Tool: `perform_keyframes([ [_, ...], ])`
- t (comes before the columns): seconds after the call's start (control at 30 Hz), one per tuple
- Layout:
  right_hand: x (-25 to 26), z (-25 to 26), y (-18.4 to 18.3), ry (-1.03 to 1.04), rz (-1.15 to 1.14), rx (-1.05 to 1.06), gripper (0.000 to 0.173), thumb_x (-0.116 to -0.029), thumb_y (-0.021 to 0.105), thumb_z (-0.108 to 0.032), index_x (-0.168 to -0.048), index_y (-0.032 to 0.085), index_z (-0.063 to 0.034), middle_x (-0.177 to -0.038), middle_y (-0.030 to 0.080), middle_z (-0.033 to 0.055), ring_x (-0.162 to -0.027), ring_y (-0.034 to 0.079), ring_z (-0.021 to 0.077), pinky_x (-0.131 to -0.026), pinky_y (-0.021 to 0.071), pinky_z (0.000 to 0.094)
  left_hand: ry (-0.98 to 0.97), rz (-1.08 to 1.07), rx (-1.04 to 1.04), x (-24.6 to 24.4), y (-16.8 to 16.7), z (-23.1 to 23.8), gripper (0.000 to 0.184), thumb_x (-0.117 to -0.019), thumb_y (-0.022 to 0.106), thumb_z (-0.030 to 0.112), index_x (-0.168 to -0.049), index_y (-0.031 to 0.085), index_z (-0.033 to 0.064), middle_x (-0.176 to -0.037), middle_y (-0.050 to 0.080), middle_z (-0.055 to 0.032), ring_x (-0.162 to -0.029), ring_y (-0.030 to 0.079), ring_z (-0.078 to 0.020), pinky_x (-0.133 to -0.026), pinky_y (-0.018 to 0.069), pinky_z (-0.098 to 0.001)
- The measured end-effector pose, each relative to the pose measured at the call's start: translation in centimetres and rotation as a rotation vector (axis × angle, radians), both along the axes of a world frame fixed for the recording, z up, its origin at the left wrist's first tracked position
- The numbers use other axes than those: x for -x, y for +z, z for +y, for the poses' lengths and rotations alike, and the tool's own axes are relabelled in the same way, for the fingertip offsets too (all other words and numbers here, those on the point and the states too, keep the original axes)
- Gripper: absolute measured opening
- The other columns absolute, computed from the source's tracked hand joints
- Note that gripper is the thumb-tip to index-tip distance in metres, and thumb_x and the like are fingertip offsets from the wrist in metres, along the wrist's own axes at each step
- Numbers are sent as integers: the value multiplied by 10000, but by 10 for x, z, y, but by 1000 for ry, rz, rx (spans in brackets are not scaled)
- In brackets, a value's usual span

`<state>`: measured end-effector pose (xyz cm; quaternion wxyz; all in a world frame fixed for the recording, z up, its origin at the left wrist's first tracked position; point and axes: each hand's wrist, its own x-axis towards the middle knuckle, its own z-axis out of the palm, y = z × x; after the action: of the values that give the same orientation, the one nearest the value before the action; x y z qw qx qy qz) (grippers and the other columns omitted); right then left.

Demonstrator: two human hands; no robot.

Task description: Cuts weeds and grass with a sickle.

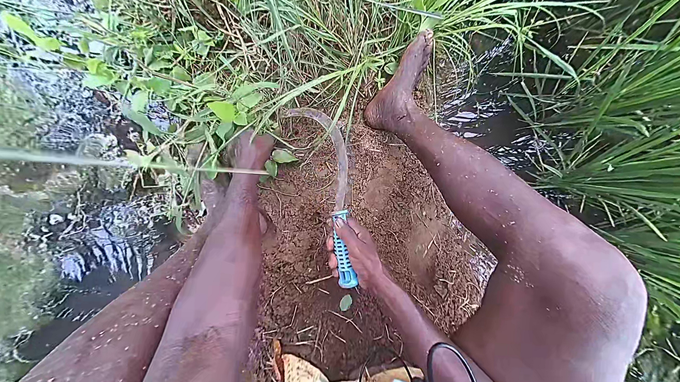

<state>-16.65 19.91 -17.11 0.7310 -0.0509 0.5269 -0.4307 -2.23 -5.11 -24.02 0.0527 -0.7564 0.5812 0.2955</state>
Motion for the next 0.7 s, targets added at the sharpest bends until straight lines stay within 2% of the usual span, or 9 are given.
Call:
perform_keyframes([
  [0.1,3,1,-2,-18,-10,-4,313,-1123,329,-251,-1244,489,-11,-741,582,46,-487,564,113,-447,530,255,-34,-32,-28,7,0,-3,690,-1058,433,529,-1295,596,-98,-1335,568,-377,-1310,512,-535,-1050,361,-726],
  [0.17,4,0,-2,-30,-14,-4,319,-1124,338,-256,-1245,495,-7,-742,589,50,-487,566,115,-448,530,252,-66,-58,-20,0,-11,-8,655,-1074,394,484,-1311,589,-95,-1352,556,-378,-1313,506,-540,-1044,362,-738],
  [0.23,4,-5,0,-19,-20,-7,326,-1125,345,-268,-1248,498,-7,-750,590,54,-493,568,115,-455,530,249,-72,-66,-1,-7,-21,-13,598,-1064,428,430,-1291,592,-99,-1338,563,-375,-1296,518,-542,-1020,381,-745],
  [0.3,3,-13,1,11,-22,-39,335,-1127,360,-285,-1255,507,-12,-754,591,59,-496,568,114,-459,528,247,-62,-65,8,-8,-17,-10,565,-1070,433,393,-1315,574,-96,-1371,544,-368,-1323,500,-529,-1040,374,-722],
  [0.4,1,-27,-9,85,-23,-77,362,-1125,385,-306,-1277,521,-8,-742,585,63,-483,560,119,-439,516,251,-33,-28,38,-9,-19,-8,567,-1070,435,401,-1350,550,-78,-1387,535,-360,-1325,500,-527,-1045,374,-724],
  [0.47,-4,-29,-15,139,-1,-79,368,-1124,384,-334,-1245,525,-17,-737,578,55,-482,553,114,-442,510,250,-42,-35,62,-13,-20,-10,558,-1065,443,390,-1332,562,-85,-1380,540,-361,-1316,509,-524,-1039,379,-725],
  [0.63,-7,-3,-10,198,38,-51,368,-1124,374,-340,-1253,518,-27,-733,564,39,-489,550,112,-455,516,254,-75,-54,93,-19,-17,-4,515,-1084,421,325,-1320,567,-109,-1407,518,-365,-1351,478,-516,-1083,362,-690],
  [0.7,-9,13,-6,152,39,-40,344,-1122,382,-317,-1243,523,-27,-722,575,35,-477,548,107,-435,505,250,-77,-33,122,-21,-6,4,530,-1100,403,333,-1339,550,-117,-1392,512,-392,-1334,479,-547,-1068,356,-716],
])
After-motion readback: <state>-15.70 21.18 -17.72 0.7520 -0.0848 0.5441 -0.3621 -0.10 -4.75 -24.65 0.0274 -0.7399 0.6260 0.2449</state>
